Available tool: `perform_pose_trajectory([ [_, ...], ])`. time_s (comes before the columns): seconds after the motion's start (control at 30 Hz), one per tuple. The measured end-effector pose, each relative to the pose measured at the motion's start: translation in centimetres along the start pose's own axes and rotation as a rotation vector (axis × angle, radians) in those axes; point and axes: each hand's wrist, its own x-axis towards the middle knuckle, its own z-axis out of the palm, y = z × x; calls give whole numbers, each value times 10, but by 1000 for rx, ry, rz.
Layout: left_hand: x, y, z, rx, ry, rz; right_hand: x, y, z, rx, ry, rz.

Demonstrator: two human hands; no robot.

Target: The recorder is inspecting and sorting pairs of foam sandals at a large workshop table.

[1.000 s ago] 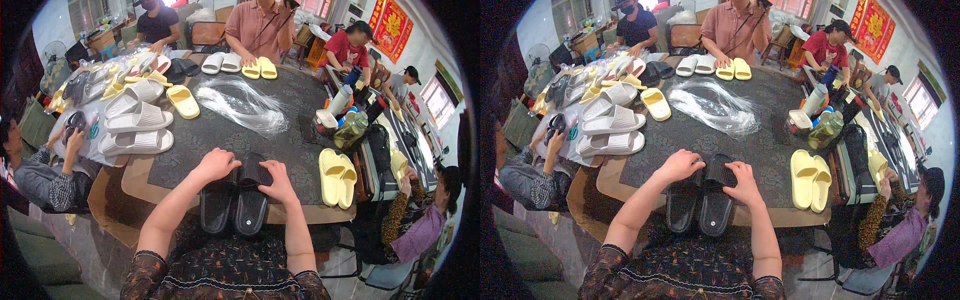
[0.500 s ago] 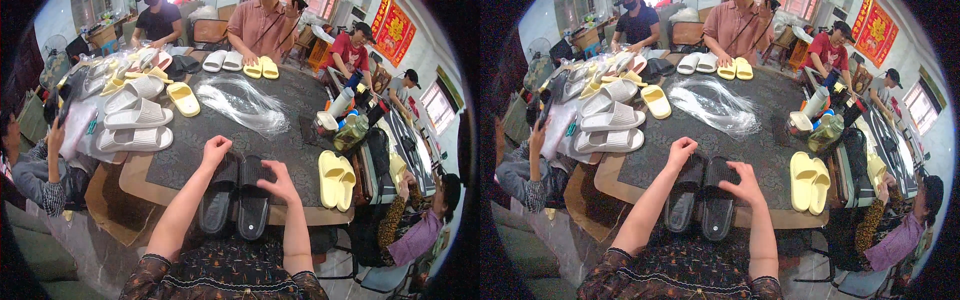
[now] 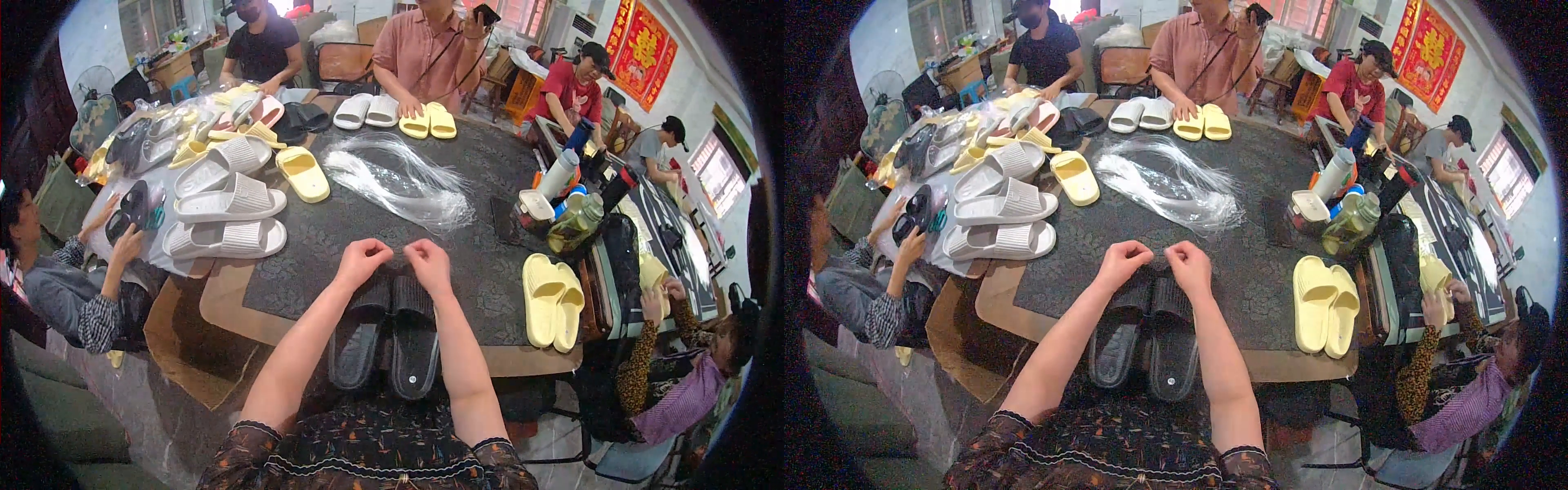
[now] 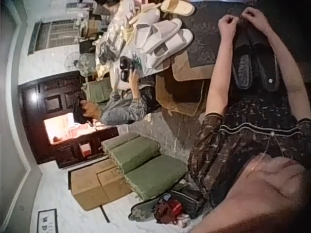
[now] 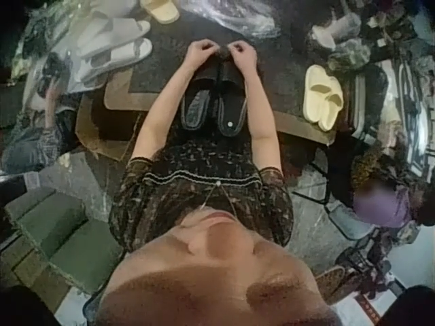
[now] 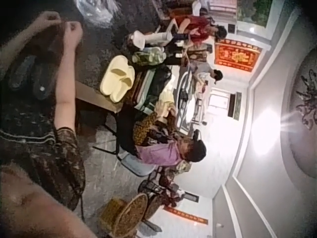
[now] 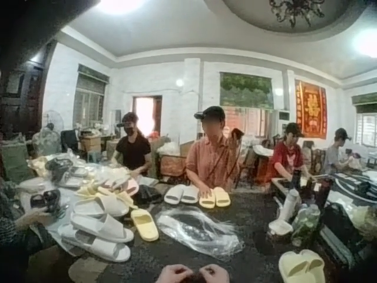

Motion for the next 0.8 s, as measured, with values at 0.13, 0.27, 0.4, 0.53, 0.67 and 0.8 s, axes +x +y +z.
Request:
perform_pose_trajectory([
  [0.13,3,-3,0,177,-128,15,2,24,-6,39,216,113],
  [0.27,1,8,5,191,-146,53,-1,28,-4,169,262,125],
  [0.4,-1,8,3,220,-286,34,-3,15,-10,150,214,220],
  [0.53,-2,6,5,244,-148,67,-7,-7,-8,-29,295,-107],
  [0.67,-4,1,9,351,-10,270,-10,-11,-6,-166,134,-314],
  [0.8,-6,12,9,378,-64,177,-10,2,-6,-238,130,-231],
])
